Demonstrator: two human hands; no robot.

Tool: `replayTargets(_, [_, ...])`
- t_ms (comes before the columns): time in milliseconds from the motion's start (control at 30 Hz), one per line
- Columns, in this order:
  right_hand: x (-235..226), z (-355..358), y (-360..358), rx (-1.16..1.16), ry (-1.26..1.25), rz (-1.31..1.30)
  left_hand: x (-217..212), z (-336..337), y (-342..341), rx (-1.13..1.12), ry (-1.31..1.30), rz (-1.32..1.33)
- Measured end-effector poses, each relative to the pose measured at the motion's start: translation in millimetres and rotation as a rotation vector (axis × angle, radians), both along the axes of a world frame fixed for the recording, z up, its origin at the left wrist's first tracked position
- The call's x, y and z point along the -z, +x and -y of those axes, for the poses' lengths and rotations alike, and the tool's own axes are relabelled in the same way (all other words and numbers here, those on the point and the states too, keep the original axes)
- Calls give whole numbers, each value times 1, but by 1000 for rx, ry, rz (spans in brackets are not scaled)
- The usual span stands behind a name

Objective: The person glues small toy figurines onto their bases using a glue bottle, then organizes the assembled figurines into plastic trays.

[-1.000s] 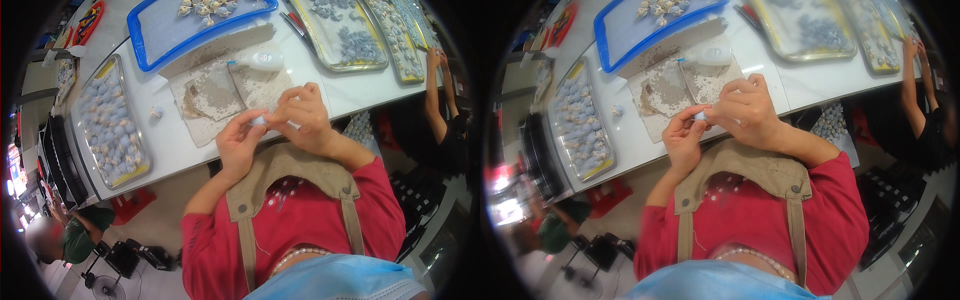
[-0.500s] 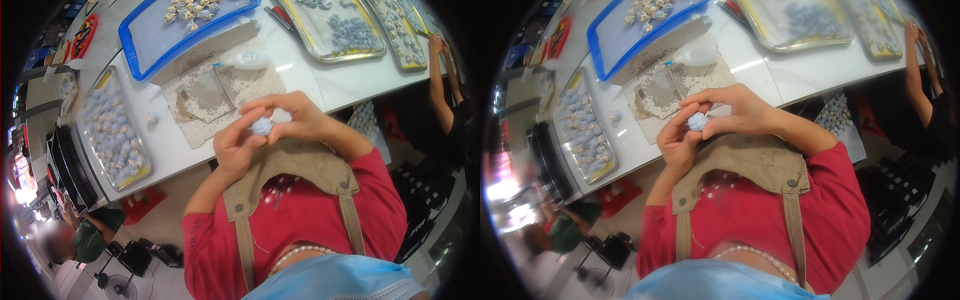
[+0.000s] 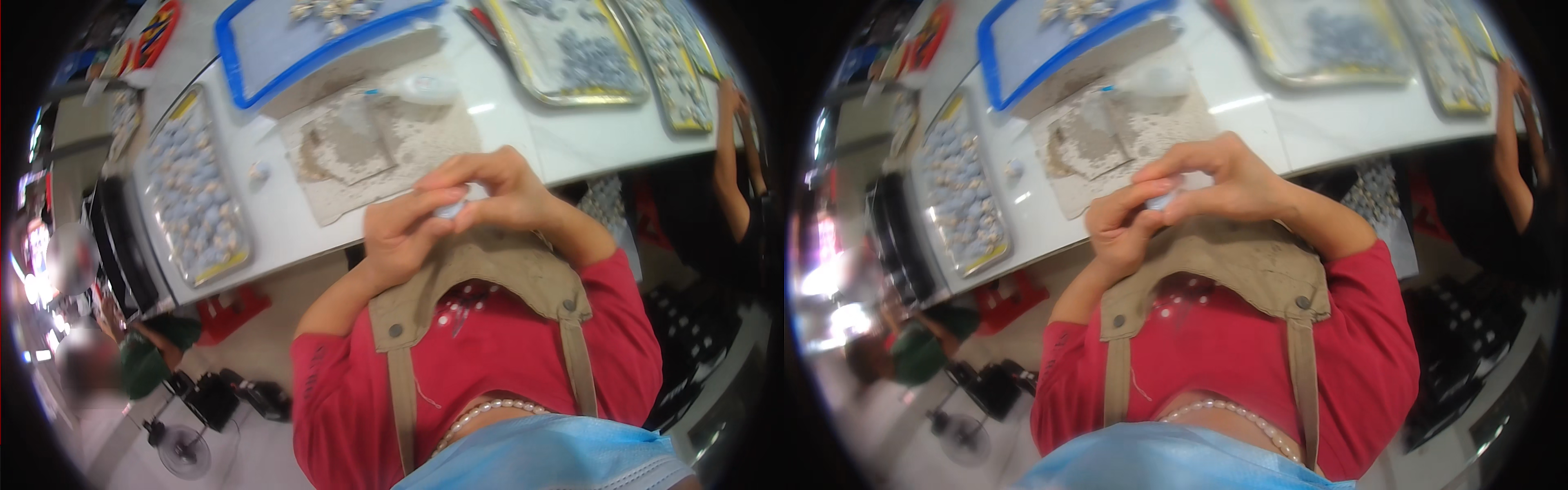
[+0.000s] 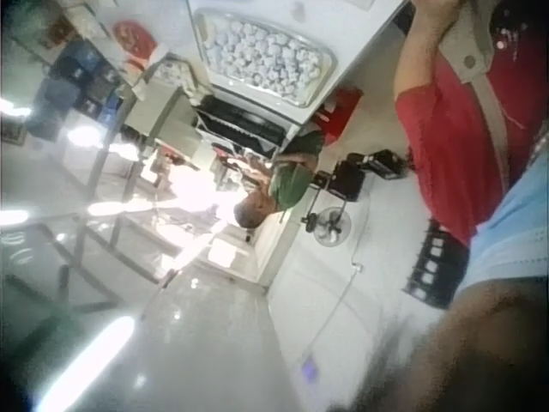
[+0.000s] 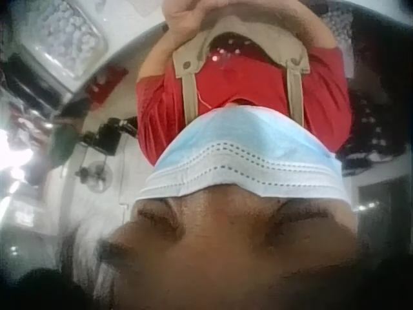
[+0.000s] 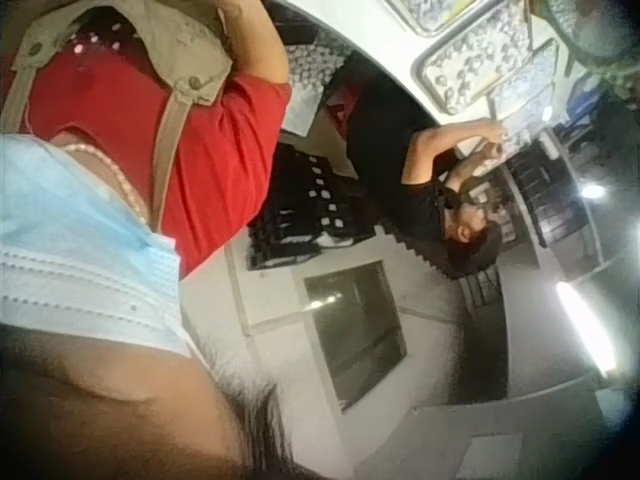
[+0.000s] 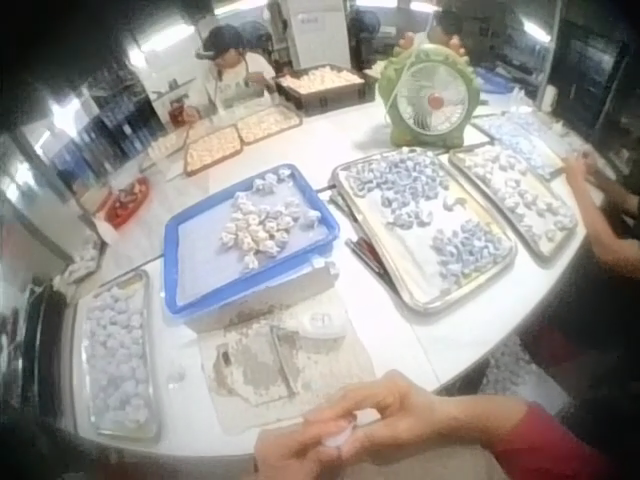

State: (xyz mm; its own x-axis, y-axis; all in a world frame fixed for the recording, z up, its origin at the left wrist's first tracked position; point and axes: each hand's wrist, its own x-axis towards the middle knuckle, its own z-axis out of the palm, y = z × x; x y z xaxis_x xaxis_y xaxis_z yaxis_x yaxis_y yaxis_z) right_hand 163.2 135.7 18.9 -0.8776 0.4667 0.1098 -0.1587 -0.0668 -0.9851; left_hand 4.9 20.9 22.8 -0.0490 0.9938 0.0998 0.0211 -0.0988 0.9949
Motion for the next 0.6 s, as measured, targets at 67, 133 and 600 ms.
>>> replayTargets(67, [0,4,-4,-11,-58,48,-1,1,-4,31,-144,-11])
replayTargets(133, [2,5,-7,9,-28,179,7,4,-9,-27,-119,-52])
replayTargets(600, [4,1,-18,301,-50,208,44,9,-167,-552,82,-1350])
